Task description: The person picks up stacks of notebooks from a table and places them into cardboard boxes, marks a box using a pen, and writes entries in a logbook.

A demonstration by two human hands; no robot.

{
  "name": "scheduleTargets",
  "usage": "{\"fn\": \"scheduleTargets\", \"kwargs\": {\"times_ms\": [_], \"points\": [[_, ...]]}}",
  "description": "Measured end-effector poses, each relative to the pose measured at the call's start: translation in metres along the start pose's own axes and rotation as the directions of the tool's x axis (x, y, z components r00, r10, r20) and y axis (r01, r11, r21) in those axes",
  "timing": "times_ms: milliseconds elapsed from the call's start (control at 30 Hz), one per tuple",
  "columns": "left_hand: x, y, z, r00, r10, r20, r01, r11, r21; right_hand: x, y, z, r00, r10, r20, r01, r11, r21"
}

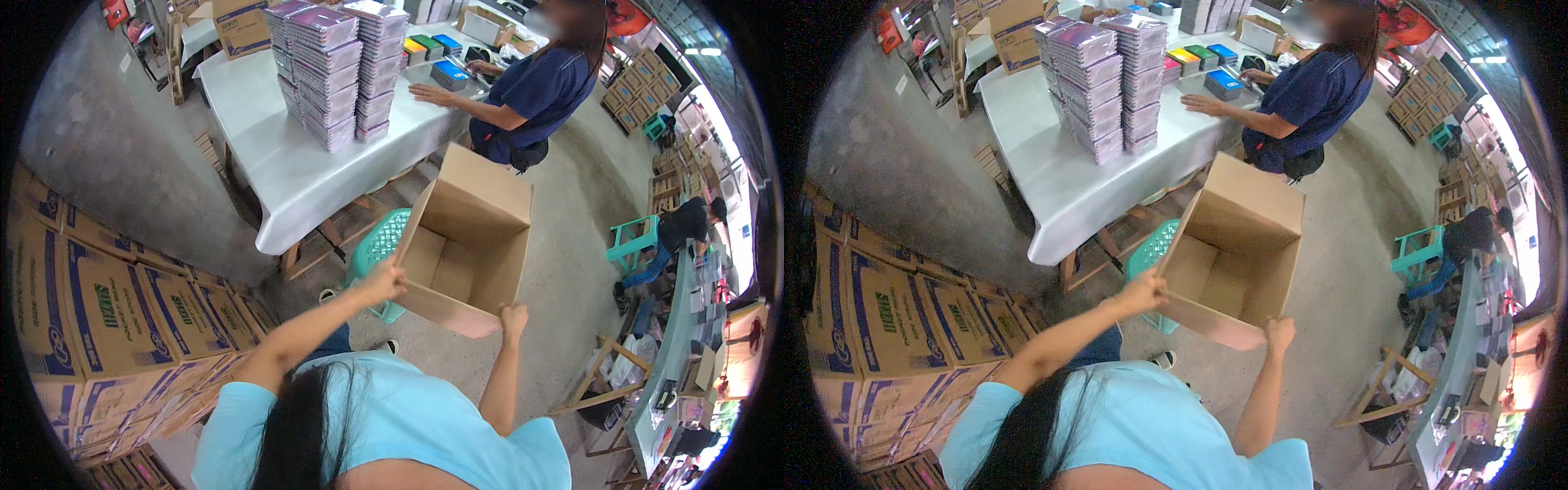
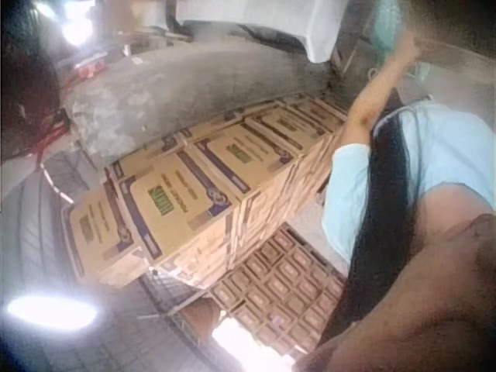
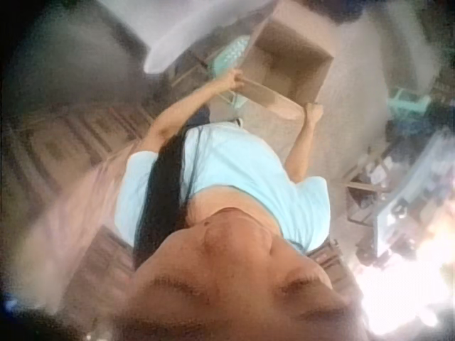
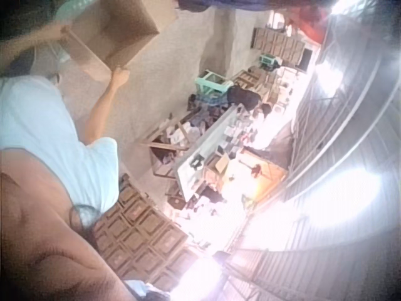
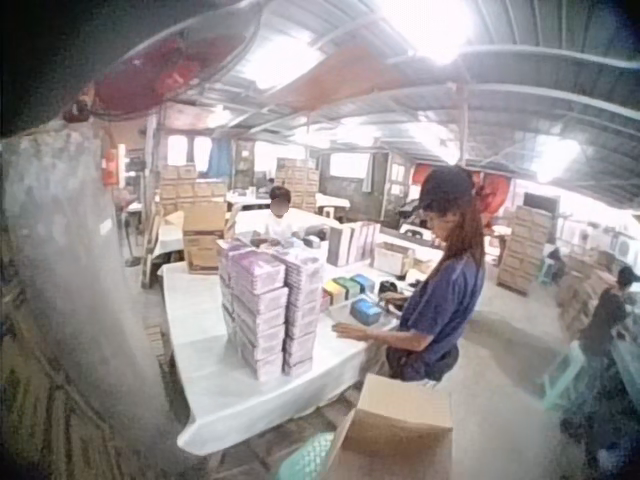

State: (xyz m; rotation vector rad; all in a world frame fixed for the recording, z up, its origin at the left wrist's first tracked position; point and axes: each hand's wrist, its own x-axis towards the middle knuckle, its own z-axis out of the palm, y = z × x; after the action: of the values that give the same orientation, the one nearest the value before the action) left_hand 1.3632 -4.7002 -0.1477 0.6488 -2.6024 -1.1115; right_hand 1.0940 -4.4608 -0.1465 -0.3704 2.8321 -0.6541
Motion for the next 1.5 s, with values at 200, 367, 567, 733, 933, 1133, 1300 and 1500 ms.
{"fn": "scheduleTargets", "kwargs": {"times_ms": [200,367,567,733,933,1133,1300,1500], "points": [[0.029,-0.051,-0.116,0.992,0.095,0.087,-0.100,0.994,0.052,-0.061,-0.063,0.068,0.975,-0.221,-0.006,0.220,0.973,0.066],[0.029,-0.168,-0.140,0.992,0.021,0.126,-0.018,0.999,-0.027,-0.097,-0.145,0.093,0.970,-0.115,0.215,0.095,0.991,0.098],[0.034,-0.157,-0.170,0.948,0.160,0.275,-0.205,0.968,0.144,-0.090,-0.137,0.092,0.979,-0.069,0.191,0.141,0.906,-0.399],[0.090,-0.133,-0.273,0.994,0.111,0.010,-0.100,0.929,-0.356,-0.095,-0.404,-0.037,0.942,-0.335,-0.011,0.281,0.774,0.567],[0.187,-0.058,-0.390,0.719,-0.415,-0.558,-0.511,0.230,-0.828,-0.024,-0.593,0.034,0.804,-0.567,-0.181,0.429,0.342,0.836],[0.221,-0.095,-0.409,0.765,-0.447,-0.463,-0.509,0.021,-0.861,-0.032,-0.620,0.065,0.774,-0.599,-0.203,0.498,0.378,0.780],[0.211,-0.063,-0.413,0.812,-0.366,-0.454,-0.480,0.020,-0.877,0.012,-0.645,0.058,0.723,-0.684,-0.099,0.349,0.239,0.906],[0.182,-0.034,-0.409,0.707,-0.337,-0.622,-0.490,0.401,-0.774,-0.030,-0.621,0.018,0.699,-0.698,0.154,0.073,0.284,0.956]]}}
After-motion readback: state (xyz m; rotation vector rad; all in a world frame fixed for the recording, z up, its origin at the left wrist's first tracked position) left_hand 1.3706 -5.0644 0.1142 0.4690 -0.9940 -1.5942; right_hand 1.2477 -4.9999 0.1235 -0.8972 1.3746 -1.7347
